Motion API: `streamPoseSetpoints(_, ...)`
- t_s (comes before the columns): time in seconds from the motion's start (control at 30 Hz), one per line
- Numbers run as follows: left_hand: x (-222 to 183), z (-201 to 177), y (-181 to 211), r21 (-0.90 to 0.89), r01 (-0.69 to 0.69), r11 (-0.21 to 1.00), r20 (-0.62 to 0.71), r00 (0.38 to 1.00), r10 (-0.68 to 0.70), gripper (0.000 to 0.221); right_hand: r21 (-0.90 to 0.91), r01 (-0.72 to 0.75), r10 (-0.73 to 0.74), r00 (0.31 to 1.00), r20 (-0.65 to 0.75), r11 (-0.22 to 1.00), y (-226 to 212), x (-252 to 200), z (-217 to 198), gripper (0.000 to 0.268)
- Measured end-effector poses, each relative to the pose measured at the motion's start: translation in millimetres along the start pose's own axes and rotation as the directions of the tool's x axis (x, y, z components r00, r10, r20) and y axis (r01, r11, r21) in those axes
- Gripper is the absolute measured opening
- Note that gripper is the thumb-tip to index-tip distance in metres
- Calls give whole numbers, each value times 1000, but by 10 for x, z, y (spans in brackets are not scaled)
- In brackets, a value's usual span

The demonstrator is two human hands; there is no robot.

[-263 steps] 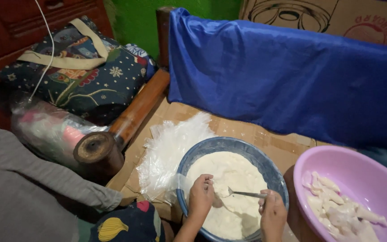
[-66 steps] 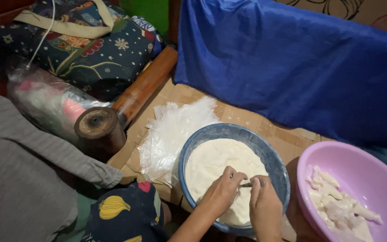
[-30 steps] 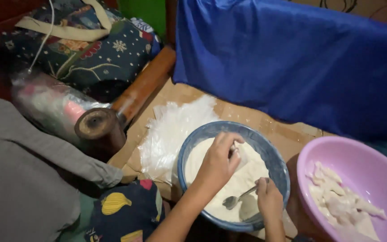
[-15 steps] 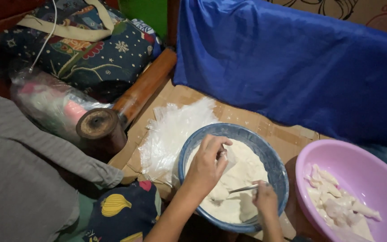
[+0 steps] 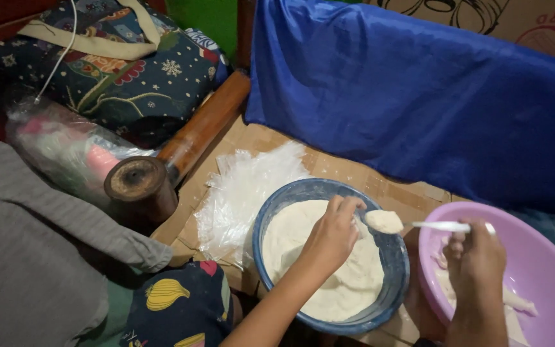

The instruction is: Filling small plastic bags with food pieces and flour using a spoon.

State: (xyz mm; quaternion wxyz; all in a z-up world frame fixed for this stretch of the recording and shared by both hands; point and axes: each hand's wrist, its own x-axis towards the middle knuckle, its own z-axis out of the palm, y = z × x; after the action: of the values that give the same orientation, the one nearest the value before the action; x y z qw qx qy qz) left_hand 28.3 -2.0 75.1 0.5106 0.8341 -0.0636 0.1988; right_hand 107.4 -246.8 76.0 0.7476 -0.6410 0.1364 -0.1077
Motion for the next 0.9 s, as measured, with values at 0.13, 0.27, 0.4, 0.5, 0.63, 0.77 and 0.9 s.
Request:
streamPoseSetpoints(0.13, 103, 107, -53, 21, 52, 998, -11, 999, -52, 41, 36, 2, -12, 961, 276, 999, 133, 370, 42, 21)
streamPoseSetpoints(0.27, 71, 203, -196, 20, 83, 996, -32, 996, -82, 46, 61, -2, -16, 955, 297, 998, 328, 472, -36, 16)
streamPoseSetpoints(0.4, 51, 245, -222, 29, 101, 994, 0, 995, -101, 42, 10, 27, -29, 968, 251, 1000, 375, 381, -18, 19)
streamPoseSetpoints(0.5, 73, 221, -208, 80, 102, 992, 4, 995, -103, 41, 24, 35, -40, 965, 259, 999, 417, 420, -17, 20)
streamPoseSetpoints(0.63, 51, 181, -141, 116, 43, 992, 49, 998, -49, 43, -57, 35, -21, 974, 225, 998, 359, 319, 91, 20)
streamPoseSetpoints(0.77, -7, 302, -157, 145, -70, 987, 20, 997, 68, 31, -90, 49, -23, 964, 265, 995, 274, 34, 242, 23)
streamPoseSetpoints(0.9, -95, 288, -122, 162, -53, 985, 120, 992, 34, 28, -480, 343, -219, 930, 296, 808, 153, -200, 360, 31)
